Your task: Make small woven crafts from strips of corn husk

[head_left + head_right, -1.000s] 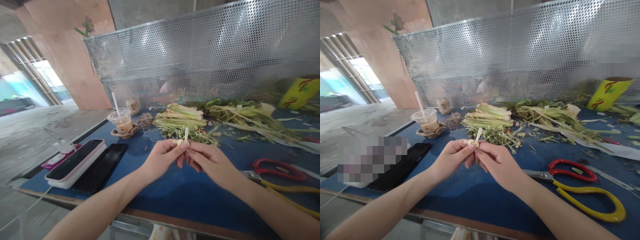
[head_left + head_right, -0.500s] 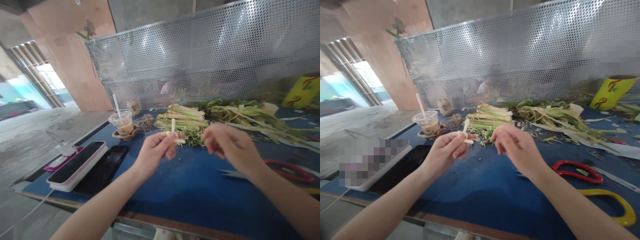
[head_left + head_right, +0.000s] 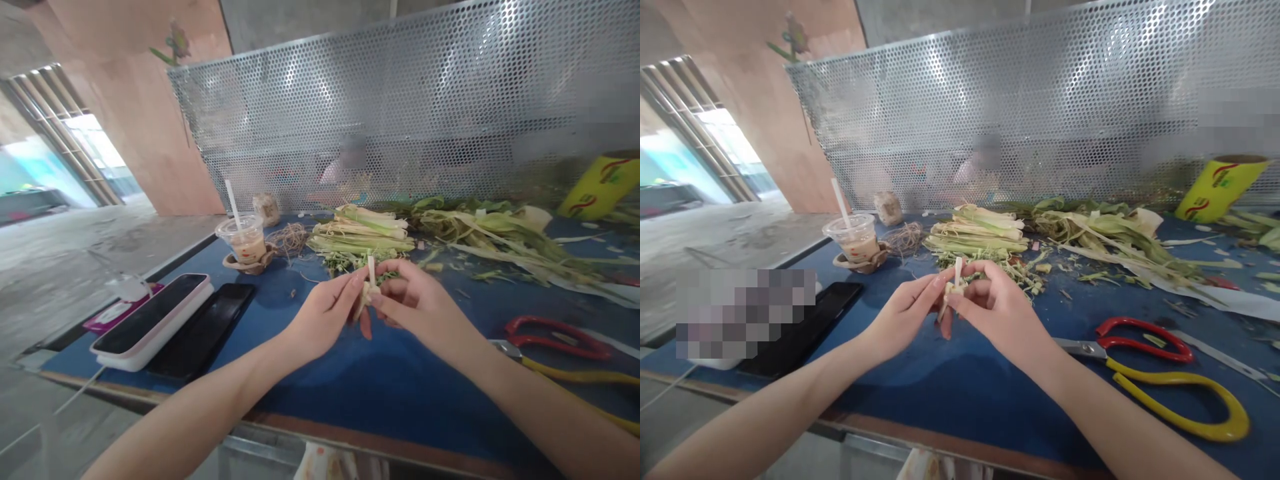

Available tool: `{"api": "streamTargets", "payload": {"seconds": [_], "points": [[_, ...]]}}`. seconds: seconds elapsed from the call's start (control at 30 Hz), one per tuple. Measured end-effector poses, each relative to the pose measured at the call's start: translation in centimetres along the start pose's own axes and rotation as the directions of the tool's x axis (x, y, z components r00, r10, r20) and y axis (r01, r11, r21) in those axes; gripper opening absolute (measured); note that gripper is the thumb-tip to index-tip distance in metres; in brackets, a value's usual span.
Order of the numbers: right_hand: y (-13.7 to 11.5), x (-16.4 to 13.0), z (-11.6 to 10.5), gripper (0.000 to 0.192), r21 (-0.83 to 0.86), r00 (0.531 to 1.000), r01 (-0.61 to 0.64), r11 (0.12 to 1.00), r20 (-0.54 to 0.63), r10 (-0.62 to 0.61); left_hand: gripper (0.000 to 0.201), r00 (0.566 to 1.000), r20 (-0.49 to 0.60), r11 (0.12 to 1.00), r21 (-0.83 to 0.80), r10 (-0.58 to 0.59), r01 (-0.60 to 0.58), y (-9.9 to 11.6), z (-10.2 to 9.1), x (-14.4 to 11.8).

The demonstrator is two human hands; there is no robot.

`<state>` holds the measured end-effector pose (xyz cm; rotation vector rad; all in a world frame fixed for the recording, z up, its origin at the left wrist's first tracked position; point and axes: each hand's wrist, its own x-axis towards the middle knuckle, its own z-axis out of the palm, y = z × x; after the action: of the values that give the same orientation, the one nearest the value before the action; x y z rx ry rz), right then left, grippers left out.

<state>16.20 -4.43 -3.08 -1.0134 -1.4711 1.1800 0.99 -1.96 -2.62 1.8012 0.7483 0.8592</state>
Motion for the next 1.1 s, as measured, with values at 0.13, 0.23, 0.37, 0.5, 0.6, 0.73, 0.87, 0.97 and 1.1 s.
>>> {"api": "streamTargets", "payload": {"seconds": [0.13,0.23,0.37,0.5,0.6,0.73,0.87,0.97,1.1], "points": [[0.4,0.1,0.1,0.020,-0.006,0.998,0.016,1.000,0.067,-0.015,0.048,1.000,0.023,0.999,0.044,-0.014,0.013,-0.2,0.3,0.0],[0.6,0.1,0.1,0.019,-0.001,0.998,0.030,1.000,0.049,-0.030,0.051,0.996,0.072,0.998,0.018,-0.054,0.053,-0.3,0.3,0.1],[0.5,-0.1,0.1,0.022,0.035,0.998,-0.032,0.999,-0.056,0.034,0.050,0.999,-0.005,0.993,0.116,-0.037,0.037,-0.3,-0.2,0.2],[0.9,0.1,-0.1,0.023,0.080,0.992,-0.072,0.994,-0.097,0.080,0.050,0.996,-0.083,0.996,0.074,-0.037,0.043,-0.4,-0.7,0.6],[1.3,0.4,-0.5,0.025,0.124,0.993,-0.056,0.991,-0.096,0.068,0.053,0.996,-0.028,0.994,-0.080,-0.079,0.077,-0.4,-0.9,0.8],[1.5,0.6,-0.8,0.026,0.173,0.992,-0.043,0.984,-0.111,0.063,0.080,0.991,0.021,0.984,-0.117,-0.135,0.137,-0.6,-0.8,0.7],[1.7,0.7,-0.7,0.026,0.160,0.993,-0.045,0.986,-0.105,0.062,0.085,0.992,0.004,0.989,-0.077,-0.128,0.128,-0.7,-0.6,0.5],[1.9,0.6,-0.7,0.022,0.187,0.986,0.003,0.982,-0.163,0.028,0.080,0.994,0.001,0.993,-0.036,-0.112,0.112,-0.6,-0.3,0.4],[1.7,0.5,-0.8,0.017,0.212,0.975,0.062,0.975,-0.221,-0.014,0.068,0.995,0.017,0.995,0.026,-0.100,0.099,-0.2,0.2,0.0]]}}
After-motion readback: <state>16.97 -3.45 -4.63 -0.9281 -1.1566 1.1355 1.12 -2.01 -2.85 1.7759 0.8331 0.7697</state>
